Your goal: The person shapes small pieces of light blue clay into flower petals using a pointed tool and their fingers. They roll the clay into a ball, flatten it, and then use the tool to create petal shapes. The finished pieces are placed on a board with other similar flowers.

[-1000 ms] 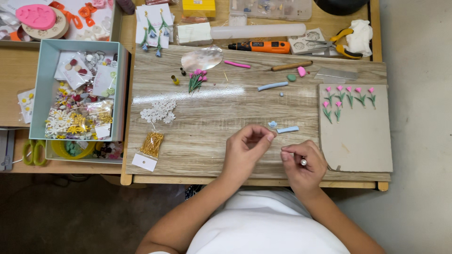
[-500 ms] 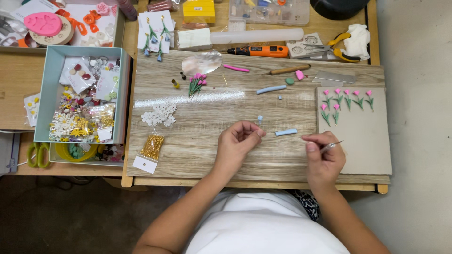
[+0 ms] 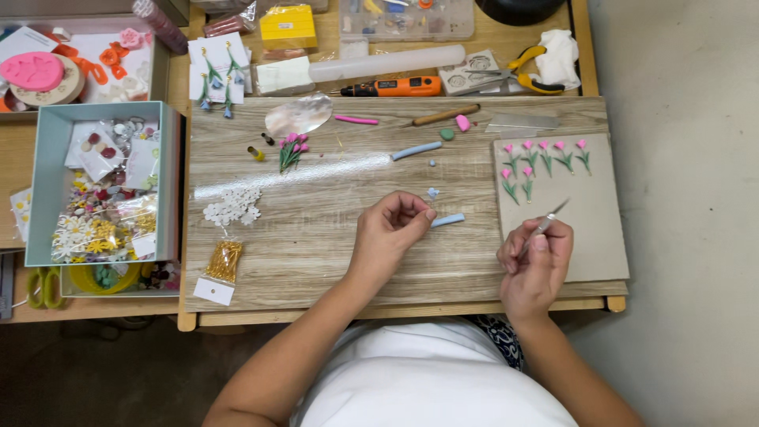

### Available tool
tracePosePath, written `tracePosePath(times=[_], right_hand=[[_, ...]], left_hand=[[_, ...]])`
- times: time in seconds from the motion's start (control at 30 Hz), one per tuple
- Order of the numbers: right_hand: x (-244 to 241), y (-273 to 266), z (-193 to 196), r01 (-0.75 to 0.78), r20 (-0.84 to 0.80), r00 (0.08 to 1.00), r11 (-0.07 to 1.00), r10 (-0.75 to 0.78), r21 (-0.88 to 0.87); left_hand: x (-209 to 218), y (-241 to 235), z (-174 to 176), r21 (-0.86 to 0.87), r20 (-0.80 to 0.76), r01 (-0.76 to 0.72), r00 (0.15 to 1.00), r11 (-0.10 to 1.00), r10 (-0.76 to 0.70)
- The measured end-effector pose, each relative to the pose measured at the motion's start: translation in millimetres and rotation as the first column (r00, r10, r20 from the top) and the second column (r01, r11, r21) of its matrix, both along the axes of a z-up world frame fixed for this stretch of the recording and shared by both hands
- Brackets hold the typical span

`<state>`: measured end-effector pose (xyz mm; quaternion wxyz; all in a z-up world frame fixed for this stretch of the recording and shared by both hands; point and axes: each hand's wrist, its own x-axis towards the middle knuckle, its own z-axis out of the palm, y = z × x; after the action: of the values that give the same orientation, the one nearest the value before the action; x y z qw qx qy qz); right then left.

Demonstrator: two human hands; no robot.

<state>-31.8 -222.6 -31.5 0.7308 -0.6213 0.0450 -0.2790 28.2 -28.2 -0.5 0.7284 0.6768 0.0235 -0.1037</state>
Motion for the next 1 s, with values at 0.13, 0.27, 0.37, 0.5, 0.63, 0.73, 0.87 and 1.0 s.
tracePosePath(times=[0.13,0.27,0.37,0.5,0.63,0.73,0.87,1.0], right_hand=[[-1.2,-13.2,-3.2,0.057,0.032,0.998,0.998,-0.058,0.032],[0.9,-14.5,1.1,0.062,0.024,0.998,0.998,-0.063,0.016],[1.1,-19.8,-2.7,0.064,0.029,0.997,0.997,-0.065,0.043],[0.7,-22.1,-3.8,0.089,0.034,0.995,0.993,-0.092,0.079],[0.2,-21.0,-0.5,0.095,0.027,0.995,0.992,-0.097,0.08],[-0.6,-19.3,-1.9,0.107,0.011,0.994,0.992,-0.107,0.068],[0.9,-16.0,-4.6,0.107,-0.003,0.994,0.991,-0.107,0.075],[0.2,-9.3,-3.0,0.079,-0.012,0.997,0.994,-0.078,0.081]], left_hand=[[3.1,-11.9,7.6,0.025,0.013,0.0,1.0,1.0,0.0],[5.7,-20.0,7.1,0.055,0.058,0.005,0.998,0.998,-0.008],[8.1,-27.1,8.0,0.109,0.116,0.008,0.993,0.994,-0.021],[19.4,-33.4,18.7,0.322,0.238,0.037,0.964,0.946,-0.119],[24.4,-38.6,29.4,0.531,0.36,-0.002,0.906,0.847,-0.223],[29.1,-39.9,20.5,0.677,0.344,-0.008,0.888,0.736,-0.306],[43.3,-50.4,-1.8,0.74,0.263,0.024,0.91,0.672,-0.322],[55.0,-69.0,-35.2,0.729,0.28,-0.005,0.914,0.684,-0.292]])
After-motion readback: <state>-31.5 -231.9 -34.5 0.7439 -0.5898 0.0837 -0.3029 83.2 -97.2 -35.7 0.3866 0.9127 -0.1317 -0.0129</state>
